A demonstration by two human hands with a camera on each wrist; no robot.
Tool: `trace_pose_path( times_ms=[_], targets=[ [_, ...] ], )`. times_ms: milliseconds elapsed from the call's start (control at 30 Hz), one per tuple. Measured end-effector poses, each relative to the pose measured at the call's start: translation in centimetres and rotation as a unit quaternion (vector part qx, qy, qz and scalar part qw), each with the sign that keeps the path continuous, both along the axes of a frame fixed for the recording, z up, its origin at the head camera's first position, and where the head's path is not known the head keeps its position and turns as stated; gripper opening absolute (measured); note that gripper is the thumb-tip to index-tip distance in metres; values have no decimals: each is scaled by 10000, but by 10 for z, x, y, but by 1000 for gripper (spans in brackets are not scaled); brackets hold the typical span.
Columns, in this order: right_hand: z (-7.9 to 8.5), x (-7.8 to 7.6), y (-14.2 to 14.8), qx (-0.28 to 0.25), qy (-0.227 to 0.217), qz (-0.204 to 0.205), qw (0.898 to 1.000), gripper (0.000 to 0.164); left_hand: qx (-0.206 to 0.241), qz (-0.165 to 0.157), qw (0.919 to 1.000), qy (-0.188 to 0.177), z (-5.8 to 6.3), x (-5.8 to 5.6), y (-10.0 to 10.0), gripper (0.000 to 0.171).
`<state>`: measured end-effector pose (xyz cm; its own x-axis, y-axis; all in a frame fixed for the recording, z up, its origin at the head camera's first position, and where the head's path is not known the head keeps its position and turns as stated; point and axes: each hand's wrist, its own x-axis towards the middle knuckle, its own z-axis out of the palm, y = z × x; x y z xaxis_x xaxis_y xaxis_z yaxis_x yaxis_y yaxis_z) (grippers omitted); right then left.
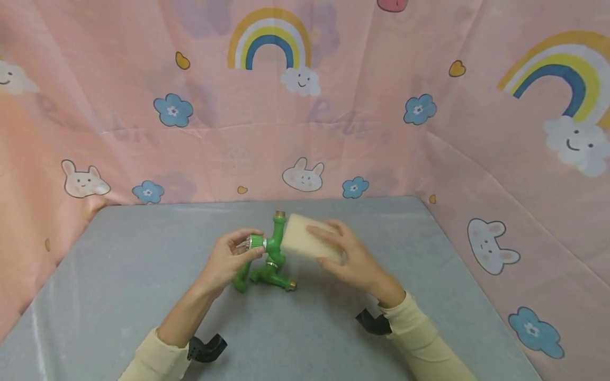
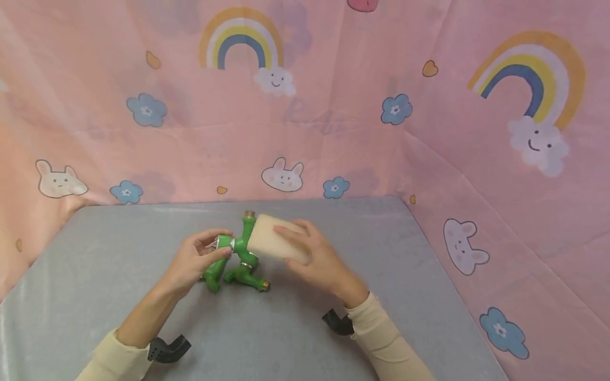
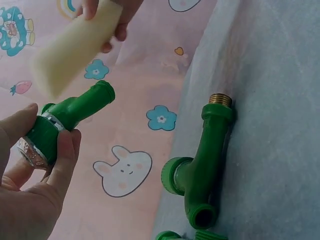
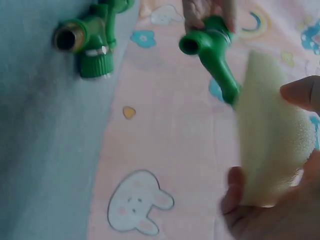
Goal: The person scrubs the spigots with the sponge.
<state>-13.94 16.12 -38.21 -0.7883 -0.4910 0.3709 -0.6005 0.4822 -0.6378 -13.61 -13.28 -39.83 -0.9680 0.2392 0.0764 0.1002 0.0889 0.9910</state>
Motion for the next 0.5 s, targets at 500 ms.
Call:
trace_pose_path(
  times_ms=[500],
  targets=[
    [-8,4,-14,1049,1721,-137,9794,64,-287,389,9988,-53,3,2,2,40]
  ],
)
